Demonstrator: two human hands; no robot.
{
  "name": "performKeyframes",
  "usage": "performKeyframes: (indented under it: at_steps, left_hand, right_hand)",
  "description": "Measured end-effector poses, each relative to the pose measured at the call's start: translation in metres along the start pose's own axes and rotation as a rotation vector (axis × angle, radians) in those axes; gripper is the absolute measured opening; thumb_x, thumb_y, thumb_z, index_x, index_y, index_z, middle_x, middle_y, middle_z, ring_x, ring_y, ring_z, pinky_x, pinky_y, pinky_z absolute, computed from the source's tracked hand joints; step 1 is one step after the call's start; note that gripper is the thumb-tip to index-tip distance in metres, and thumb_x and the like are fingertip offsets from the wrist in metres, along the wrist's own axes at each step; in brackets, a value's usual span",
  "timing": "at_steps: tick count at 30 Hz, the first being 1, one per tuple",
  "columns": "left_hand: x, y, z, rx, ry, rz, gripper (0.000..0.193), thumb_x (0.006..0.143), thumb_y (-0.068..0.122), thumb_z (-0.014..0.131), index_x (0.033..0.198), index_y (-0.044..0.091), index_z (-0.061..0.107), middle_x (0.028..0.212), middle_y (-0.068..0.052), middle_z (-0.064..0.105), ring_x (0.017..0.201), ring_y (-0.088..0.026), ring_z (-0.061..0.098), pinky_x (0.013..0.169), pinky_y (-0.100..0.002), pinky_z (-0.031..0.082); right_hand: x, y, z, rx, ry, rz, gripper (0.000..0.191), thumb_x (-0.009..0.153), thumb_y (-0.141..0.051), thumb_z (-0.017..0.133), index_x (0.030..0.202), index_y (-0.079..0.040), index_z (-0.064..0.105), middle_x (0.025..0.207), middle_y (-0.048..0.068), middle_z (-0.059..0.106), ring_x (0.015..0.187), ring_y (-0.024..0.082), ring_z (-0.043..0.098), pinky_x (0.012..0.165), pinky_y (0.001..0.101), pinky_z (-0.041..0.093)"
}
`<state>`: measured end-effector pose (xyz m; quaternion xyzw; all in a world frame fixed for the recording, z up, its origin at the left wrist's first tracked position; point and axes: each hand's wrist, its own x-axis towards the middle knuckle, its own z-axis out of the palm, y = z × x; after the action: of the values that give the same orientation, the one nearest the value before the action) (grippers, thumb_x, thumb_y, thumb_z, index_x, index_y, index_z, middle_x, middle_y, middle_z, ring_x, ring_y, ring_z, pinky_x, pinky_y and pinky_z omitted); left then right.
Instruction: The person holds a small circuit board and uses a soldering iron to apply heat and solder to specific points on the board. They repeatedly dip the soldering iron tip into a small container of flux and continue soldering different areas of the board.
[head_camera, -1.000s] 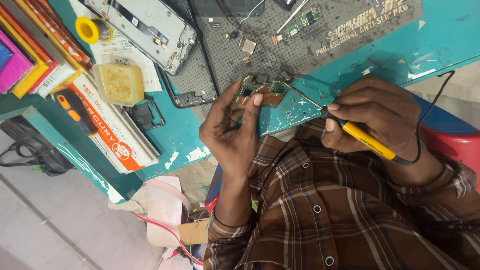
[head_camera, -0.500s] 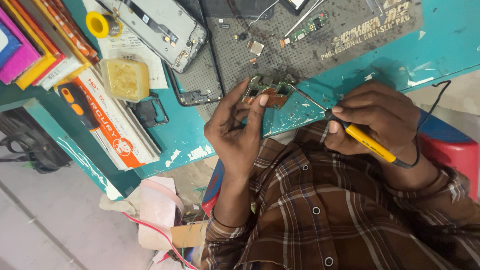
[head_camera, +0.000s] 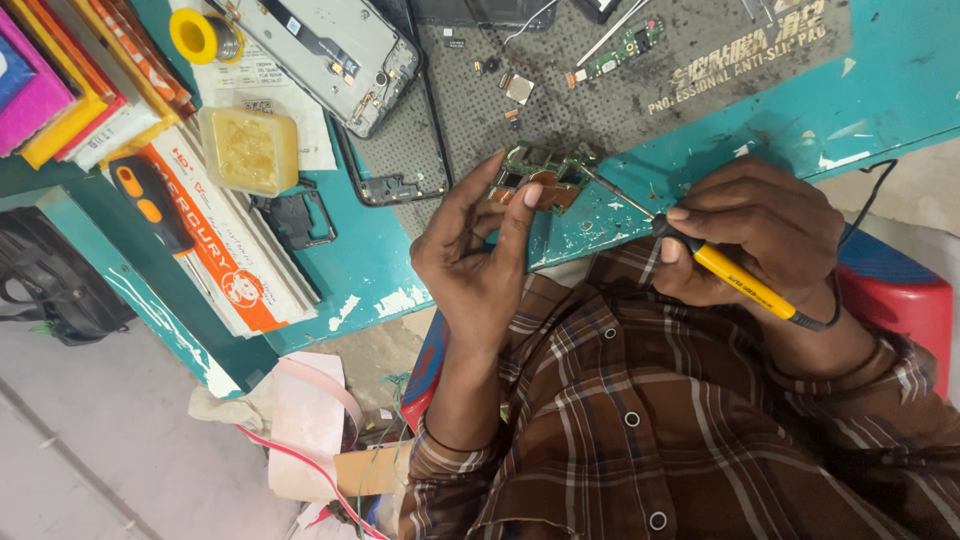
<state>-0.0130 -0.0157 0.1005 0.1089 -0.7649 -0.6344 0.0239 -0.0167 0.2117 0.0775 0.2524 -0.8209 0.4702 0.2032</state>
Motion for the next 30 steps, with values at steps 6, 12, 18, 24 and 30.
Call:
performKeyframes:
  at_steps: [6, 12, 18, 24, 30]
  left_hand:
    - [0.000, -0.002, -0.001, 0.008, -0.009, -0.006, 0.036, 0.098, 0.001, 0.078, 0.131, -0.006, 0.066, 0.110, -0.015, 0.077, 0.092, -0.011, 0.075, 0.081, -0.023, 0.064]
    - [-0.001, 0.009, -0.004, -0.063, -0.014, -0.040, 0.037, 0.098, 0.000, 0.076, 0.133, -0.007, 0.065, 0.109, -0.015, 0.076, 0.092, -0.012, 0.074, 0.080, -0.022, 0.060]
    - [-0.002, 0.035, -0.011, -0.244, -0.076, -0.099, 0.029, 0.104, 0.001, 0.067, 0.132, -0.003, 0.061, 0.105, -0.011, 0.075, 0.096, -0.013, 0.075, 0.080, -0.023, 0.060]
    - [0.008, 0.047, -0.023, -0.397, -0.143, -0.020, 0.038, 0.107, 0.000, 0.061, 0.144, 0.001, 0.051, 0.138, -0.008, 0.061, 0.107, -0.012, 0.071, 0.086, -0.027, 0.065]
    - [0.012, 0.049, -0.030, -0.325, -0.201, -0.069, 0.086, 0.089, -0.007, 0.073, 0.160, 0.008, 0.027, 0.116, -0.013, 0.068, 0.089, -0.010, 0.067, 0.071, -0.024, 0.059]
  right_hand:
    - [-0.006, 0.003, -0.001, 0.002, -0.003, 0.001, 0.015, 0.083, -0.004, 0.078, 0.086, 0.003, 0.064, 0.076, 0.015, 0.067, 0.067, 0.028, 0.069, 0.060, 0.0349, 0.057]
    - [-0.019, 0.001, 0.002, 0.138, 0.136, 0.057, 0.012, 0.089, -0.004, 0.073, 0.092, 0.002, 0.063, 0.080, 0.012, 0.067, 0.072, 0.027, 0.070, 0.066, 0.0363, 0.059]
    - [-0.020, -0.012, -0.007, 0.254, 0.192, 0.115, 0.017, 0.096, -0.011, 0.073, 0.096, 0.002, 0.062, 0.085, 0.013, 0.067, 0.074, 0.026, 0.068, 0.068, 0.0344, 0.056]
    - [-0.017, -0.024, -0.006, 0.317, 0.220, 0.138, 0.019, 0.100, -0.016, 0.073, 0.098, 0.000, 0.062, 0.088, 0.011, 0.067, 0.073, 0.021, 0.067, 0.069, 0.0334, 0.055]
    - [-0.013, -0.038, -0.005, 0.379, 0.223, 0.168, 0.021, 0.100, -0.017, 0.072, 0.102, 0.000, 0.062, 0.090, 0.011, 0.066, 0.072, 0.021, 0.066, 0.066, 0.0306, 0.057]
